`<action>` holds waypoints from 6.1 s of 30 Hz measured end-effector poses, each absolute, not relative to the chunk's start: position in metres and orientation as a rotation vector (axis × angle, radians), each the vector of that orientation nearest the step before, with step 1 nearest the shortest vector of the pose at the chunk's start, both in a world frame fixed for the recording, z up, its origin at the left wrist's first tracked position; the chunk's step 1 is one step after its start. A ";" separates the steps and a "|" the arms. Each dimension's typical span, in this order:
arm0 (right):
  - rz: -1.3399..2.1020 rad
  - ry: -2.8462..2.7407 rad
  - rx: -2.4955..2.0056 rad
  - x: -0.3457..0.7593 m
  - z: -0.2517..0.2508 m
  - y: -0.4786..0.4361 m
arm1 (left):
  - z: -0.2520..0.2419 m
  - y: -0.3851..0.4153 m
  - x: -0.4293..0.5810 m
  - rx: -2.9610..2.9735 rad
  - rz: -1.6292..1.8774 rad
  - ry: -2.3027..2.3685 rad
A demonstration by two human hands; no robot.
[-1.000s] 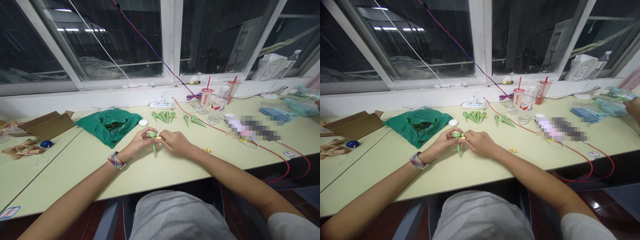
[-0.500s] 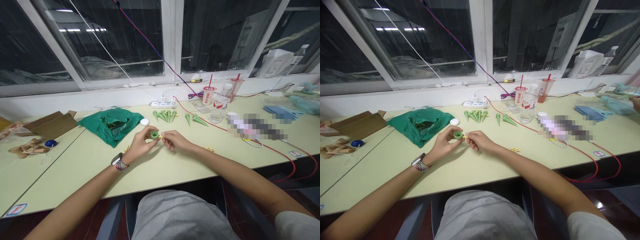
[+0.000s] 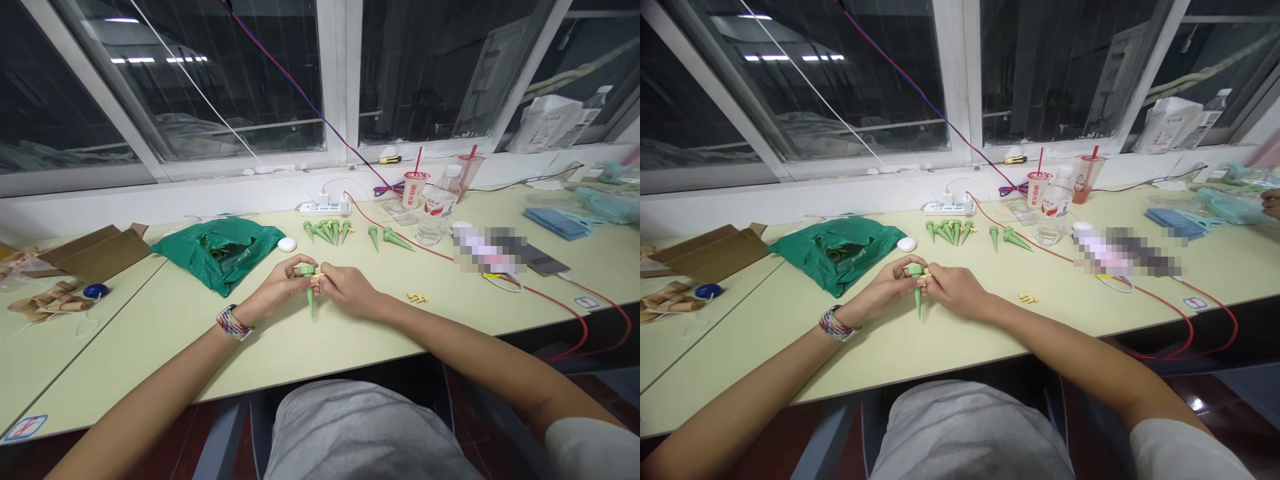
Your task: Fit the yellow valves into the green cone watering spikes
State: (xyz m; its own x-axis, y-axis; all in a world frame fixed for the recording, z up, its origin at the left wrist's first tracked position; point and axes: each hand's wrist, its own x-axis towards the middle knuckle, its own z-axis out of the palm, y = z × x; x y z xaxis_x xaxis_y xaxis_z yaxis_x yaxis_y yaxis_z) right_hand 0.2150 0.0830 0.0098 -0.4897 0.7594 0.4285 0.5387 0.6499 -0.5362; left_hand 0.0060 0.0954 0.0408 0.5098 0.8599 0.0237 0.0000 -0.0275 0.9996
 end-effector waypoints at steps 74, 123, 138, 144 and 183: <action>1.440 -1.407 -0.665 0.215 0.015 0.093 | 0.049 0.103 0.006 1.793 0.978 1.023; 0.574 -1.693 -1.668 0.270 0.033 0.307 | 0.042 0.101 -0.001 1.666 1.147 0.939; 0.364 -1.928 -1.569 0.306 0.053 0.240 | 0.033 0.107 -0.002 1.643 1.120 0.968; 0.436 -2.460 -1.536 0.358 0.069 0.152 | 0.034 0.109 -0.003 1.651 1.128 0.968; 0.220 -2.188 -1.410 0.215 0.043 0.089 | 0.031 0.111 -0.003 1.562 1.146 0.910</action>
State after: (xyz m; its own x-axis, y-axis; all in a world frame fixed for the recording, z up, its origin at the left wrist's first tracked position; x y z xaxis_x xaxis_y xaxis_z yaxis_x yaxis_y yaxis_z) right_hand 0.2151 0.0891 0.0427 -0.3203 0.8849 0.3382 0.7997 0.4439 -0.4042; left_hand -0.0034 0.1107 0.0312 0.2808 0.9284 0.2432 0.0263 -0.2607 0.9651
